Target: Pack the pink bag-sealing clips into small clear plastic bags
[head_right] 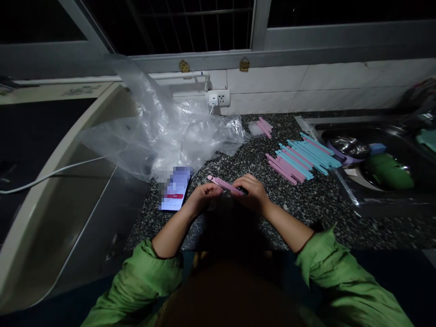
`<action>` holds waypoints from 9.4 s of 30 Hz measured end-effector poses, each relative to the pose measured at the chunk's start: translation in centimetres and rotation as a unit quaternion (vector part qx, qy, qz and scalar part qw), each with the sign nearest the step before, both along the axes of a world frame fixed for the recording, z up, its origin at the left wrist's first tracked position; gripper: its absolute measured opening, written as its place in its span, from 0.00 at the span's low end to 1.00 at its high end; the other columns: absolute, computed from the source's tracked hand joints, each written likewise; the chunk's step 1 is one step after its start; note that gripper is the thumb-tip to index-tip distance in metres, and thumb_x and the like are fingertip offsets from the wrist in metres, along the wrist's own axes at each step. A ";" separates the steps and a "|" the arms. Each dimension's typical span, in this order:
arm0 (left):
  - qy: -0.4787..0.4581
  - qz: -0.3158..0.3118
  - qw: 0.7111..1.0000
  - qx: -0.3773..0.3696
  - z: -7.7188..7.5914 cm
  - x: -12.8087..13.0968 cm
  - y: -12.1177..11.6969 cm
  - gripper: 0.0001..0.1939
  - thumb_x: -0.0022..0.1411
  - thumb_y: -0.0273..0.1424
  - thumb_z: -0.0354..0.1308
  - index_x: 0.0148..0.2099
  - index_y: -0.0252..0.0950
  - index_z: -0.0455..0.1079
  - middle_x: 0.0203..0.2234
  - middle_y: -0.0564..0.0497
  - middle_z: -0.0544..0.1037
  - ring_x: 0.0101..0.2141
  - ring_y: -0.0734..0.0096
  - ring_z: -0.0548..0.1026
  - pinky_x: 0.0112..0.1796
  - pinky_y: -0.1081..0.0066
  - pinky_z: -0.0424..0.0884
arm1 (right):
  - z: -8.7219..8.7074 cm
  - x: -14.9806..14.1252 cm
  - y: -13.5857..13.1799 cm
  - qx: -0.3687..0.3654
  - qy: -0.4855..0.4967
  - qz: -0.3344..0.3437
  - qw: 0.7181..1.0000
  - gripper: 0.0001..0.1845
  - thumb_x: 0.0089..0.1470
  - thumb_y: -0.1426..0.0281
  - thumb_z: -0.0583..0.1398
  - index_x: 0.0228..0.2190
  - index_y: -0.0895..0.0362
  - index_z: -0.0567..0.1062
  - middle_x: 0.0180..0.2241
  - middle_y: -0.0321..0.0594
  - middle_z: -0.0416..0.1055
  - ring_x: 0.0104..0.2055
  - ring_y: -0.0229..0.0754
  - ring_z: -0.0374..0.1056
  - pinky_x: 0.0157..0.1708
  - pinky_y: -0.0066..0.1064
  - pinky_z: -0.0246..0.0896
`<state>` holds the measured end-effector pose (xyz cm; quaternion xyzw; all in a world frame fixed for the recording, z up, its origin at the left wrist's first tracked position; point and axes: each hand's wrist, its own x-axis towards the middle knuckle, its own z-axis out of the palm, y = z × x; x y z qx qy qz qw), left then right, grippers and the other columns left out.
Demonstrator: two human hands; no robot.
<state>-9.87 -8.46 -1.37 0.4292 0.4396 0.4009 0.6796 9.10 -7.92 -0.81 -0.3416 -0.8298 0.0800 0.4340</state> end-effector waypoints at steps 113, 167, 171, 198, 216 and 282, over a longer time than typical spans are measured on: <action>0.659 -0.008 0.628 0.414 -0.8 1.3 -1.9 0.24 0.61 0.46 0.42 0.47 0.35 0.68 0.34 0.42 0.70 0.35 0.60 0.66 0.34 0.65 0.61 | -2.0 -0.1 0.3 -0.020 -0.238 -0.120 0.964 0.13 0.54 0.64 0.55 0.26 0.56 0.75 0.25 0.40 0.70 0.31 0.40 0.60 0.32 0.28 0.53; 0.474 0.050 0.825 0.305 0.3 0.3 1.9 0.13 0.58 0.36 0.53 0.24 0.35 0.67 0.23 0.51 0.70 0.32 0.69 0.67 0.39 0.68 0.63 | -0.9 0.0 0.4 0.075 -0.251 -0.085 0.961 0.13 0.56 0.64 0.52 0.31 0.56 0.75 0.29 0.40 0.72 0.33 0.40 0.61 0.33 0.31 0.53; 0.521 0.103 0.794 0.297 0.5 -0.5 1.0 0.14 0.56 0.38 0.55 0.23 0.35 0.66 0.25 0.51 0.71 0.37 0.66 0.67 0.48 0.57 0.56 | -0.9 -1.1 0.7 0.068 -0.242 -0.064 0.966 0.13 0.56 0.64 0.52 0.30 0.55 0.75 0.28 0.40 0.72 0.32 0.39 0.61 0.32 0.31 0.51; 0.241 0.150 0.931 0.231 0.4 -0.7 1.5 0.10 0.48 0.33 0.60 0.21 0.35 0.66 0.19 0.57 0.68 0.25 0.76 0.66 0.31 0.74 0.61 | -0.5 -0.4 1.5 -0.253 0.035 -0.018 0.967 0.10 0.44 0.62 0.59 0.25 0.57 0.73 0.24 0.37 0.69 0.28 0.39 0.64 0.31 0.32 0.60; 0.223 -0.026 0.946 0.235 -0.5 0.1 1.9 0.12 0.48 0.31 0.59 0.16 0.34 0.64 0.17 0.55 0.68 0.24 0.76 0.66 0.31 0.74 0.62 | 0.5 0.0 1.4 -0.330 0.198 -0.089 0.918 0.15 0.38 0.58 0.61 0.23 0.58 0.73 0.23 0.36 0.70 0.26 0.37 0.63 0.30 0.30 0.58; 0.274 0.100 0.863 0.413 -1.0 13.8 11.7 0.25 0.57 0.32 0.52 0.57 0.37 0.58 0.51 0.42 0.64 0.50 0.61 0.66 0.49 0.64 0.64 | 3.1 10.7 8.3 -0.048 -0.240 -0.397 0.885 0.15 0.50 0.62 0.53 0.25 0.58 0.74 0.25 0.45 0.72 0.33 0.46 0.64 0.32 0.33 0.52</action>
